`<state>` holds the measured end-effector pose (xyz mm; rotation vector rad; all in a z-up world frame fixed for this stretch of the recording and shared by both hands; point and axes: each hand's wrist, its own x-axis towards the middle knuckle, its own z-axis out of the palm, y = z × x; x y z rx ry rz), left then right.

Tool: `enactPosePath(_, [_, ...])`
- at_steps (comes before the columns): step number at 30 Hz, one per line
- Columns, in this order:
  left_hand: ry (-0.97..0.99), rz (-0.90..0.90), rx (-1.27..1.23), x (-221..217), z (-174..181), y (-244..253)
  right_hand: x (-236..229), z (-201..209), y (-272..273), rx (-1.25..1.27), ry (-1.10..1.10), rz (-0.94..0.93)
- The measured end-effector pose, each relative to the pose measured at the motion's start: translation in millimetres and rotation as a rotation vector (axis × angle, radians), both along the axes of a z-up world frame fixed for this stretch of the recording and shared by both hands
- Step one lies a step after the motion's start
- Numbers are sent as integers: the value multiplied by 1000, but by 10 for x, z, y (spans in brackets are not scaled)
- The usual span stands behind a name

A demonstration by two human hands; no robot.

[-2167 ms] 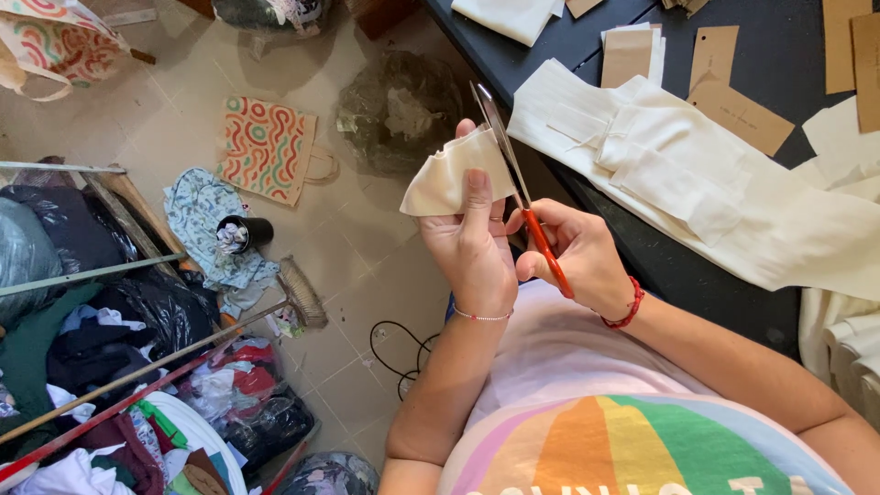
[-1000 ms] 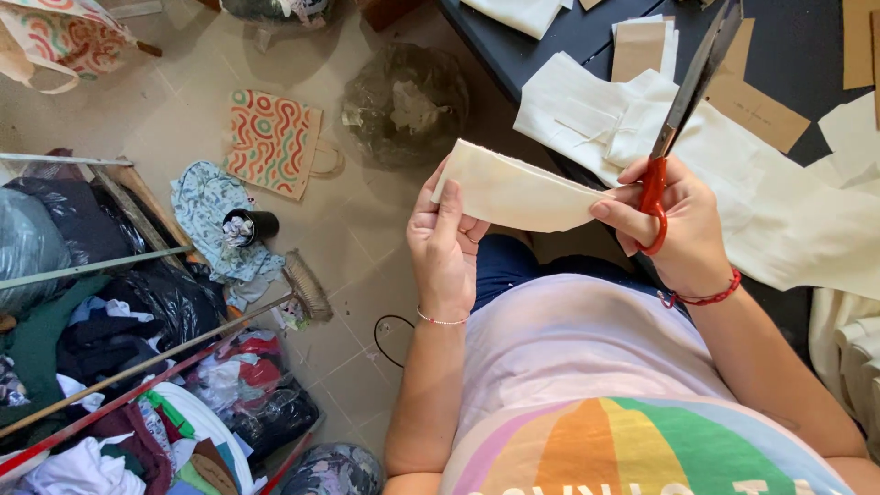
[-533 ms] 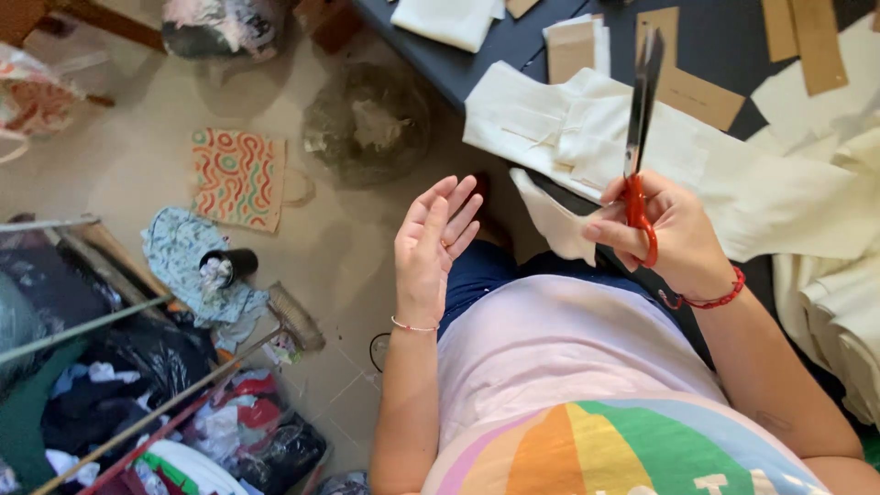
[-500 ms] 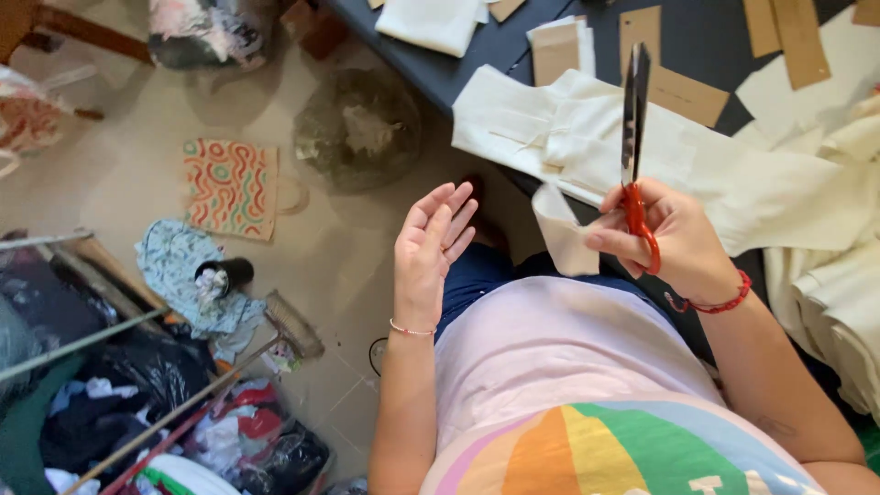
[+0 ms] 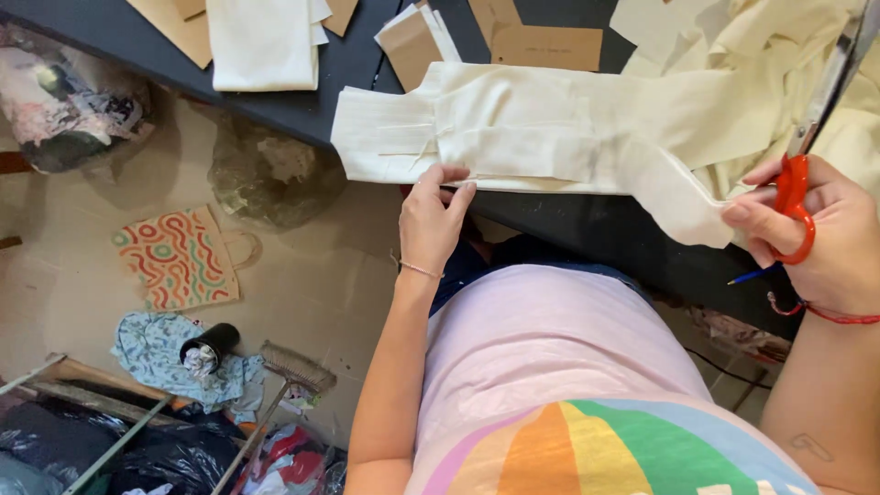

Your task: The person folds a piece of white fabric on a table, places a cardboard template on it, and then uses scissors to cut the fabric along the template's edge. They repeat this process with another piece of fabric that has a cartoon print. Finally, they gather and stack several cardboard templates.

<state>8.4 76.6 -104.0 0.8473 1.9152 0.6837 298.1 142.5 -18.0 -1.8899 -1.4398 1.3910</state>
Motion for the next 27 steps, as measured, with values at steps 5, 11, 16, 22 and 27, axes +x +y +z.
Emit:
enactPosePath(5, [126, -33, 24, 91, -198, 216, 195, -92, 61, 34, 10, -52])
enactPosePath(11, [260, -33, 83, 167, -274, 280, 233, -191, 200, 4, 13, -67])
enactPosePath(16, [478, -131, 324, 263, -314, 263, 220, -197, 248, -35, 47, -93])
enactPosePath(22, [302, -49, 320, 273, -199, 248, 137, -213, 295, -46, 64, -90])
enactPosePath(27, [-300, 371, 181, 230, -315, 266, 38, -159, 335, -22, 17, -39])
